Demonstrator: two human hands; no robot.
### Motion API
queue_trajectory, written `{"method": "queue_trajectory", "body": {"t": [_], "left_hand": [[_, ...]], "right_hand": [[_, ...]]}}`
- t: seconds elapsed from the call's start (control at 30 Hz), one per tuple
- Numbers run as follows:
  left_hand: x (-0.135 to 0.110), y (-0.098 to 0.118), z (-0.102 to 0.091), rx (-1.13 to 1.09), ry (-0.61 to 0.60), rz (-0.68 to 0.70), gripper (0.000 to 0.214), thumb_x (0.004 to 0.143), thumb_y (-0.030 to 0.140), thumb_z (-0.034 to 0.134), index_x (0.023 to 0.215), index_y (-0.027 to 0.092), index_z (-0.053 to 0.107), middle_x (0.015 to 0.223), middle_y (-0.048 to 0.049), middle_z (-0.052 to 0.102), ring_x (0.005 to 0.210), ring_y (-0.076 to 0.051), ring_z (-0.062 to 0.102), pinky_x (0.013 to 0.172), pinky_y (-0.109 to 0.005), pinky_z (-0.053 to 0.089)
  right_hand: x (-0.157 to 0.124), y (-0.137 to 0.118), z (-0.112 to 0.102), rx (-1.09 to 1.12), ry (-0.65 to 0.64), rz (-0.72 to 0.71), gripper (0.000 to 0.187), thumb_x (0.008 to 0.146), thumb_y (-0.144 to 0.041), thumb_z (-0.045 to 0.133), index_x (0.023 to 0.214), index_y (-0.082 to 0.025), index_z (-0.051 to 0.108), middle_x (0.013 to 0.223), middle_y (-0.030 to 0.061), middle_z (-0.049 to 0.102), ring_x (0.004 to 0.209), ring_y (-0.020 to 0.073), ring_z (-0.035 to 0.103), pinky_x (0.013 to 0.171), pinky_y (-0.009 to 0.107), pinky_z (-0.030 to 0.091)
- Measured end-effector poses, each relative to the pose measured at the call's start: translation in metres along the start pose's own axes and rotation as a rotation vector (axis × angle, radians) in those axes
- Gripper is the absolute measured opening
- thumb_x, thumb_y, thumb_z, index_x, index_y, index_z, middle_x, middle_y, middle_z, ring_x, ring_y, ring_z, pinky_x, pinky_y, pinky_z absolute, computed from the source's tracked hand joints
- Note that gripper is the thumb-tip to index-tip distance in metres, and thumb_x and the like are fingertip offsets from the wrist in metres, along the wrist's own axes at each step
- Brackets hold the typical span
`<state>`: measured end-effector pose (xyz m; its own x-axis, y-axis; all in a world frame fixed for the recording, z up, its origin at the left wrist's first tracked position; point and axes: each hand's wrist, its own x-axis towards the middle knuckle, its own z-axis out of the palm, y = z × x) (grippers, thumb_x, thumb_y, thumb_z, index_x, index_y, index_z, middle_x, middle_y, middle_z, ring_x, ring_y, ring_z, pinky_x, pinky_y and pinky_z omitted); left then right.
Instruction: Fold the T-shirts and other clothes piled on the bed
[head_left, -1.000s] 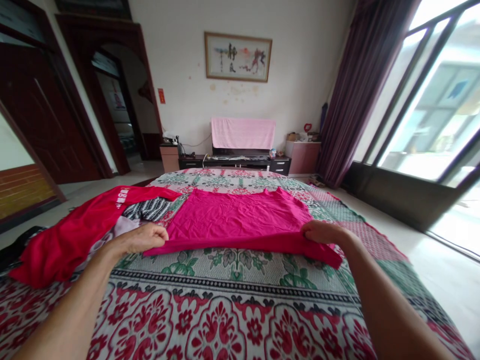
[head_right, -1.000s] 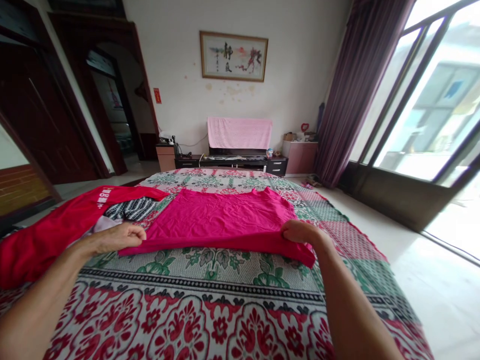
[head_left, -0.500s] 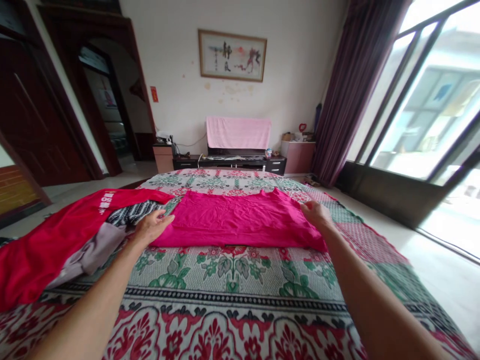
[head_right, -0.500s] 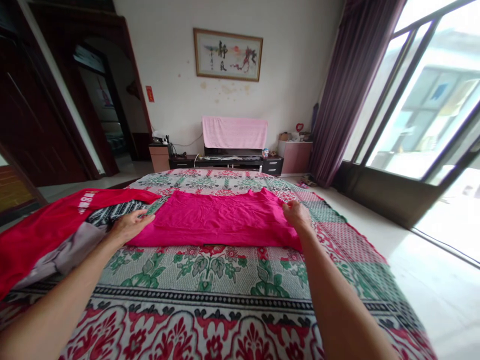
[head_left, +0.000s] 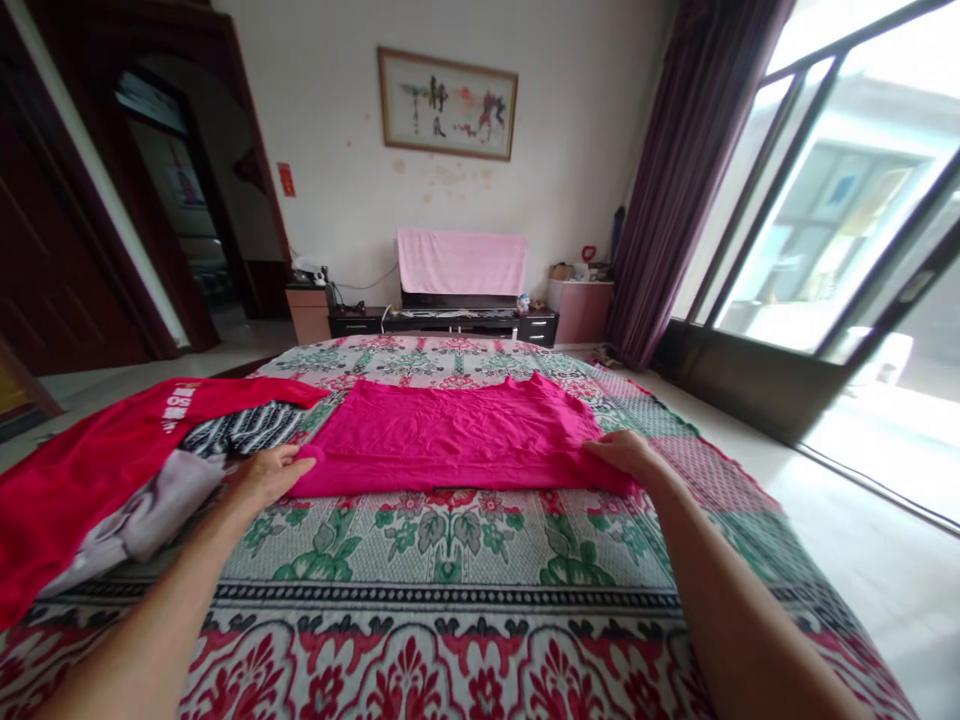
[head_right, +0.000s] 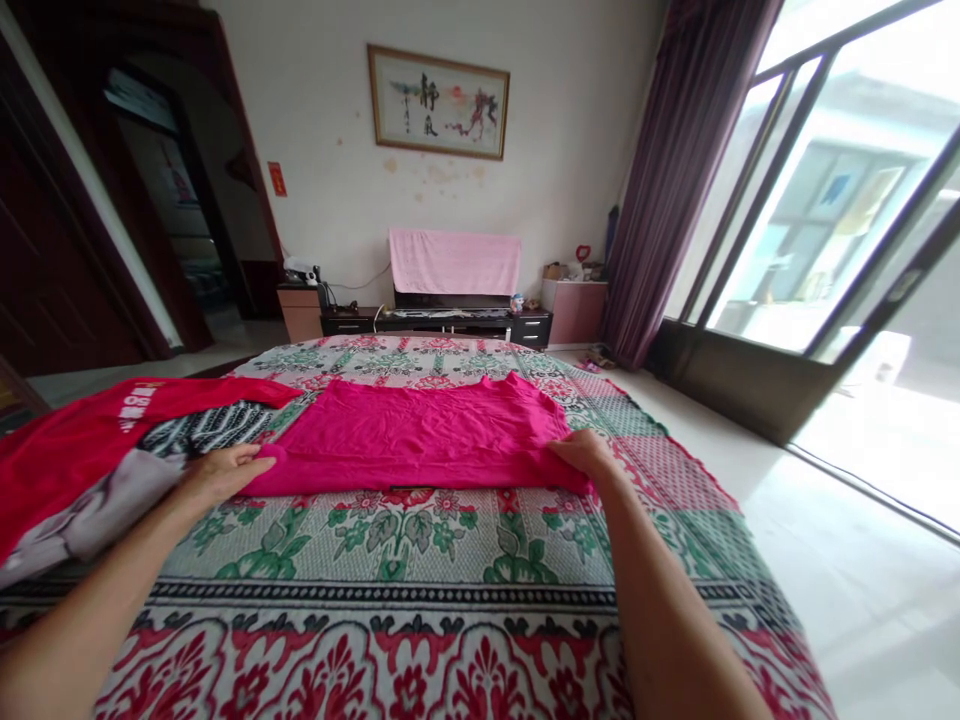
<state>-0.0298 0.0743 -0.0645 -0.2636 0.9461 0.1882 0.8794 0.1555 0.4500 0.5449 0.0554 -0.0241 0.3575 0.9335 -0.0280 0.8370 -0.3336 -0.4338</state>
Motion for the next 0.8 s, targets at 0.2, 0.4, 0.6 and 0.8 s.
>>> {"method": "queue_trajectory", "body": {"t": [0.2,0.4,0.6,0.8], "left_hand": [[-0.02,0.026,-0.012,0.162,0.038,-0.071,0.042,0.08,0.05,0.043,0.096,0.022,0.071,0.087,-0.0085,0.073,0.083,-0.027,0.066,0.064,-0.029,0.045],[-0.021,0.029,-0.005,0.065,0.157,-0.085,0.047,0.084,0.05,0.039,0.107,0.02,0.067,0.099,-0.0096,0.072,0.092,-0.027,0.066,0.071,-0.029,0.047],[-0.014,0.019,0.001,-0.014,0.1,-0.012,0.051,0.081,0.048,0.046,0.12,0.018,0.062,0.105,-0.0124,0.071,0.097,-0.027,0.066,0.084,-0.033,0.048],[-0.017,0.021,-0.006,-0.113,0.035,0.044,0.054,0.08,0.046,0.048,0.126,0.021,0.06,0.113,-0.0082,0.069,0.106,-0.025,0.064,0.091,-0.03,0.048]], "right_hand": [[0.001,-0.013,-0.002,0.126,0.18,-0.086,0.025,0.078,-0.027,0.048,0.074,-0.013,0.068,0.053,0.002,0.057,0.05,0.0128,0.049,0.047,0.023,0.033],[-0.003,-0.021,0.003,0.284,0.514,-0.125,0.04,0.082,-0.037,0.043,0.105,-0.014,0.066,0.077,0.008,0.067,0.068,0.018,0.057,0.061,0.026,0.04],[0.002,-0.001,0.006,0.226,0.285,-0.076,0.037,0.083,-0.036,0.039,0.085,-0.014,0.068,0.061,0.0039,0.061,0.056,0.0147,0.052,0.053,0.024,0.035],[0.004,0.014,-0.001,0.344,0.138,-0.037,0.044,0.081,-0.049,0.05,0.099,-0.012,0.067,0.061,0.0013,0.061,0.053,0.0134,0.052,0.049,0.023,0.037]]}}
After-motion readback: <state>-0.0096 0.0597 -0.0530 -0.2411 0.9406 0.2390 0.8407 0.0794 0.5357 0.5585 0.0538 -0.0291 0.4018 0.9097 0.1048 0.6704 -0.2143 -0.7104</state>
